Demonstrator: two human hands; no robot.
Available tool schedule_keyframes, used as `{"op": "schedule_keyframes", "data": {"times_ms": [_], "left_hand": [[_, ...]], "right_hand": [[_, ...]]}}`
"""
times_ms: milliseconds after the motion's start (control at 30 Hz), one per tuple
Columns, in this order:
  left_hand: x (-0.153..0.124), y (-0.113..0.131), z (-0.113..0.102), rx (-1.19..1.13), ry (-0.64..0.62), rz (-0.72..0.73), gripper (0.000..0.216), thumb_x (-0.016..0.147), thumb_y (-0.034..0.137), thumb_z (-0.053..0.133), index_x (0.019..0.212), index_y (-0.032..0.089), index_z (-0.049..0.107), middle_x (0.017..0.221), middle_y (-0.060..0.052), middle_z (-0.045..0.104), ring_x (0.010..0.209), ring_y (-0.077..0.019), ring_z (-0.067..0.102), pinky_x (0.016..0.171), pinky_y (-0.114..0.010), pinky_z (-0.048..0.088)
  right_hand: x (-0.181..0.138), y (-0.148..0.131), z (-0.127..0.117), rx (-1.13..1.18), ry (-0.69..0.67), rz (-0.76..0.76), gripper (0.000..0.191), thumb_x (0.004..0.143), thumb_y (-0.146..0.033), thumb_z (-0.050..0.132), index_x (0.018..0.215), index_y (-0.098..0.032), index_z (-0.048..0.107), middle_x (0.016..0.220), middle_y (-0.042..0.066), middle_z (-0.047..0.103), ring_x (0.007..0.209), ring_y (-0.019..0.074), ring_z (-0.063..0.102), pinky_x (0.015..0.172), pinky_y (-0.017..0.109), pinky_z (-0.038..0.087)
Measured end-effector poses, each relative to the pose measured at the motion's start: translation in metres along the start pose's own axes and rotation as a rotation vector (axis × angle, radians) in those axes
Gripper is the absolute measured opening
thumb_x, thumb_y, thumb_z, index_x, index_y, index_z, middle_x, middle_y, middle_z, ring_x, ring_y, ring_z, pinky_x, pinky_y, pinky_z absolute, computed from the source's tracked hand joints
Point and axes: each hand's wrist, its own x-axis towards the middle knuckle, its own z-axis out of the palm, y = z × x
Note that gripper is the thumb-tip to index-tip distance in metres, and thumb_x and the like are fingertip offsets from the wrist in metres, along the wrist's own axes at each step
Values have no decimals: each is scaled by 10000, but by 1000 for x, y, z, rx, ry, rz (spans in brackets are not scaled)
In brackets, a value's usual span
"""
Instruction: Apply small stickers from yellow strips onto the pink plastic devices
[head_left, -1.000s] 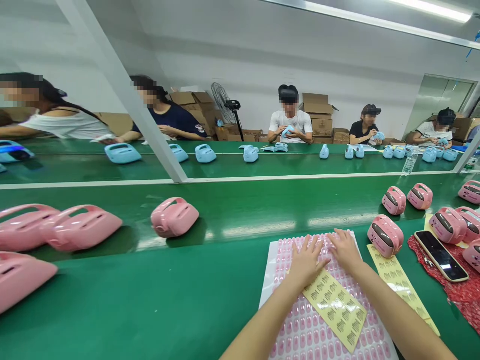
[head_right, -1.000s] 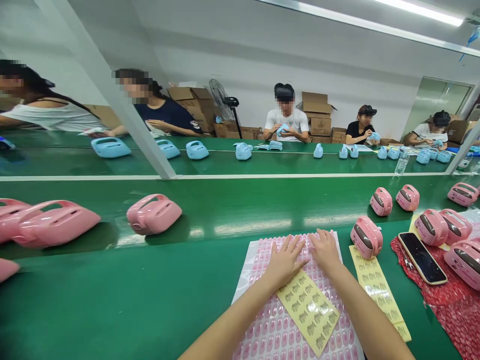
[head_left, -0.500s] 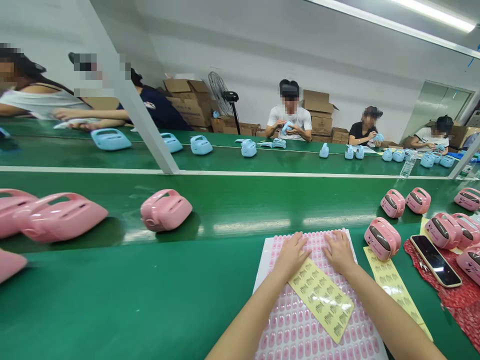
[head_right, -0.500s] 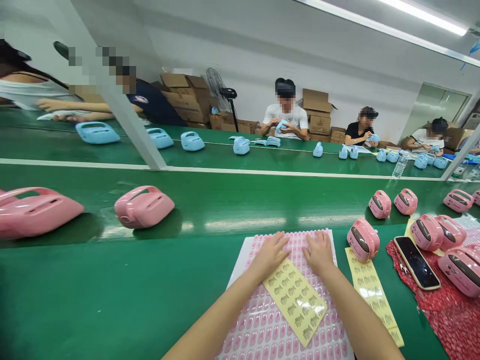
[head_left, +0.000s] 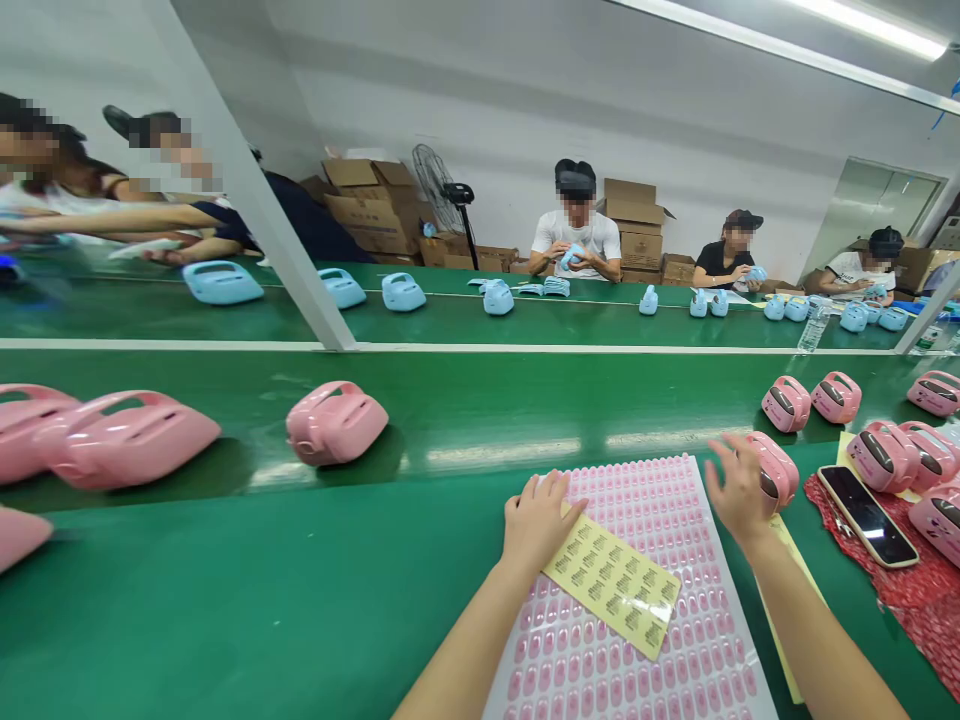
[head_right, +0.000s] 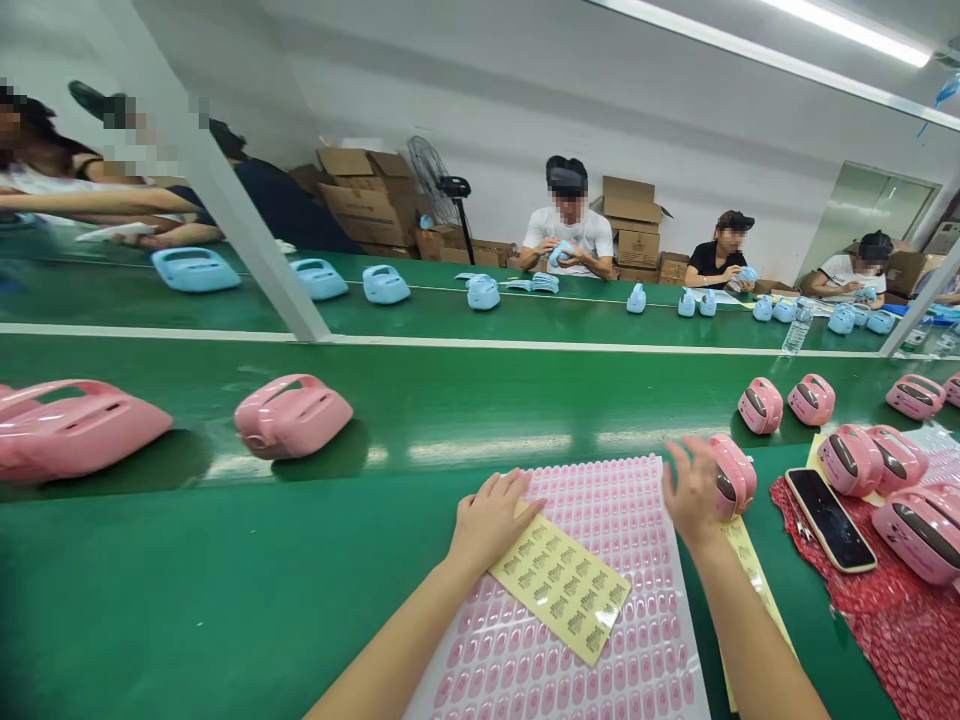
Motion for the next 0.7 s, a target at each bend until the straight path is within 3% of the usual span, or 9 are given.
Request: {"op": "schedule_keyframes", "data": {"times_ms": [67,200,333,433,567,633,700], "left_hand": [[4,0,1,-7,-22,7,474,844,422,369,1248,191,455,1357,-97,399,1257,-289,305,956,-471,290],[7,6,6,-99,37,4,557,844,437,342,1312,135,352,1415,-166,258,1304,-316,192,989,-570,186],[-6,23,-4,-501,206,90,636,822,528,338,1343,169,274,1448,-133,184,1331,-276,88,1044,-516,132],[-24,40,-16,-981,70,101,793,711,609,496,1359,257,205,1443,-99,219,1311,-300,178,1023,-488,247],[-48,57,-10,-1608,-364,268,1016,512,592,703,1346,248,234,1333,-149,414,1199,-347,390,952,-471,366],[-57,55,3,-1782,-428,300,993,467,648,691,1296,223,347,1221,-151,530,1145,-379,439,911,-498,394],[-62,46,16,-1881,-370,253,969,465,722,629,1273,244,387,1168,-121,572,1128,-387,450,900,-521,397]], "right_hand": [[6,21,-25,-62,114,70,352,775,-281,460,1097,-167,546,1182,136,483,1176,296,361,968,455,272],[17,54,-58,74,-101,351,510,678,-256,509,1175,-145,483,1097,132,554,1047,293,479,864,406,363],[29,63,-75,377,-178,697,373,658,-251,508,1022,-197,568,863,80,626,770,237,567,652,324,404],[32,39,-74,516,-217,725,251,679,-297,475,867,-181,593,763,54,627,626,191,559,535,283,394],[22,-30,-47,740,-370,685,184,652,-295,505,747,-161,587,724,23,622,579,148,548,485,239,394],[16,-64,-30,829,-468,648,174,650,-289,526,749,-160,587,729,14,619,578,135,548,490,230,404],[15,-83,-17,873,-547,538,211,716,-318,489,824,-167,589,774,18,608,617,135,552,526,236,419]]}}
